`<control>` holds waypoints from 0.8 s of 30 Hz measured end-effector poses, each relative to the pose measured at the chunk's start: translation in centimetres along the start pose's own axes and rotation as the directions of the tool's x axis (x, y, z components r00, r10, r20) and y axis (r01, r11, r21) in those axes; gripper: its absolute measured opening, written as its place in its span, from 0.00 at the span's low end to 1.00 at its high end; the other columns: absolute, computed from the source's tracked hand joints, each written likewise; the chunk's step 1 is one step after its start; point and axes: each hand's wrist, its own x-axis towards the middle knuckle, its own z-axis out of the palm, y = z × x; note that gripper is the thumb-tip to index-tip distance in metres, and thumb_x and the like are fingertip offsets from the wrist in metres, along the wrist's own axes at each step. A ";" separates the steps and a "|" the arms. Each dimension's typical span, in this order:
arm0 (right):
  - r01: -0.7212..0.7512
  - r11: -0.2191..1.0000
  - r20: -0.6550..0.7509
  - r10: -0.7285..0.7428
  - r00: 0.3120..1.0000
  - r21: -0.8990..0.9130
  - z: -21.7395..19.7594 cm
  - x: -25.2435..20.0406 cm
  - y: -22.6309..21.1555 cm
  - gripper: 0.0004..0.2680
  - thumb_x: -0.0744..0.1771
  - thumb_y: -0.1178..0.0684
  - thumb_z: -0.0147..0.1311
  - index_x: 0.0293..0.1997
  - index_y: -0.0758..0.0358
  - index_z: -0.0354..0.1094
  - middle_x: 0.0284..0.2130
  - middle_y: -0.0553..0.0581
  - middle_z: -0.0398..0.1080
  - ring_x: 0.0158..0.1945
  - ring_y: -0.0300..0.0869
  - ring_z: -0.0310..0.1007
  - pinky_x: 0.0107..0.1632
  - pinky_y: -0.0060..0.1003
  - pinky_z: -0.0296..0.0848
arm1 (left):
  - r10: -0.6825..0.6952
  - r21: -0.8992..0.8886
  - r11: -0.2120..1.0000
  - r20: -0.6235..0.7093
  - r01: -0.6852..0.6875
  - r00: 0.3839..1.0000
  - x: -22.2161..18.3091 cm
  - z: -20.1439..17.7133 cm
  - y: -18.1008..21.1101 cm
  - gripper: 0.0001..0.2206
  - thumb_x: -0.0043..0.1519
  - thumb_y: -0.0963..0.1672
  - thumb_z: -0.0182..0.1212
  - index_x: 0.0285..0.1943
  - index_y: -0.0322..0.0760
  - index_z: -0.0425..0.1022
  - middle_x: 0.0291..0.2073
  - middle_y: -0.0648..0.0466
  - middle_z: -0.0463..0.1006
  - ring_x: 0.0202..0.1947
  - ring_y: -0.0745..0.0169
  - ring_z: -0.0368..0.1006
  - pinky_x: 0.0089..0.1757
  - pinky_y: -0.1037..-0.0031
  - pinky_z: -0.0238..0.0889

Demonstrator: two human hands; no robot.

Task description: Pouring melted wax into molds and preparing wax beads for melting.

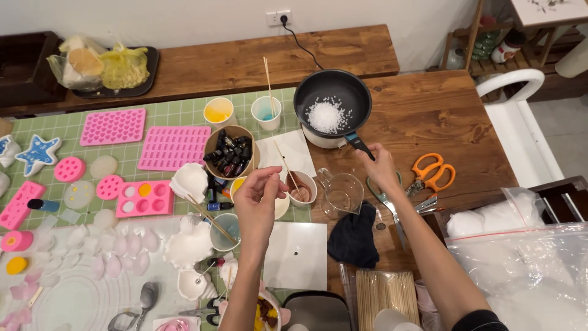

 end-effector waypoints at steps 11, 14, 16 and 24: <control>-0.599 0.468 0.468 0.375 0.801 0.650 -0.8 1.6 7.6 0.14 0.73 0.52 0.39 0.62 0.71 0.62 0.51 0.65 0.74 0.50 0.46 0.79 0.57 0.42 0.78 | -0.021 0.007 1.000 0.102 0.021 0.995 1.6 2.1 -0.2 0.08 0.67 0.40 0.58 0.50 0.28 0.79 0.28 0.54 0.79 0.30 0.72 0.73 0.36 0.79 0.68; -0.430 0.539 0.418 0.152 0.896 0.724 2.8 2.7 11.6 0.14 0.69 0.55 0.47 0.61 0.70 0.64 0.47 0.64 0.74 0.48 0.50 0.80 0.54 0.43 0.80 | -0.021 0.014 1.000 0.112 0.020 0.994 2.4 3.1 -0.2 0.08 0.67 0.40 0.58 0.49 0.29 0.79 0.28 0.55 0.80 0.29 0.73 0.75 0.35 0.79 0.68; -0.354 0.687 0.344 0.159 0.925 0.634 4.9 2.8 9.8 0.14 0.69 0.54 0.52 0.58 0.74 0.64 0.42 0.64 0.73 0.42 0.50 0.79 0.47 0.43 0.79 | -0.011 0.022 1.000 0.121 0.008 0.993 2.7 3.6 0.0 0.08 0.67 0.40 0.58 0.49 0.29 0.79 0.28 0.55 0.80 0.29 0.73 0.74 0.35 0.80 0.68; -0.077 0.994 0.166 0.064 0.984 0.073 8.9 3.9 5.7 0.16 0.67 0.47 0.60 0.52 0.72 0.69 0.36 0.62 0.74 0.38 0.43 0.73 0.42 0.38 0.71 | -0.048 0.018 0.999 0.128 0.046 0.991 2.6 2.1 -0.6 0.08 0.67 0.40 0.59 0.50 0.28 0.79 0.28 0.55 0.80 0.29 0.74 0.72 0.36 0.80 0.67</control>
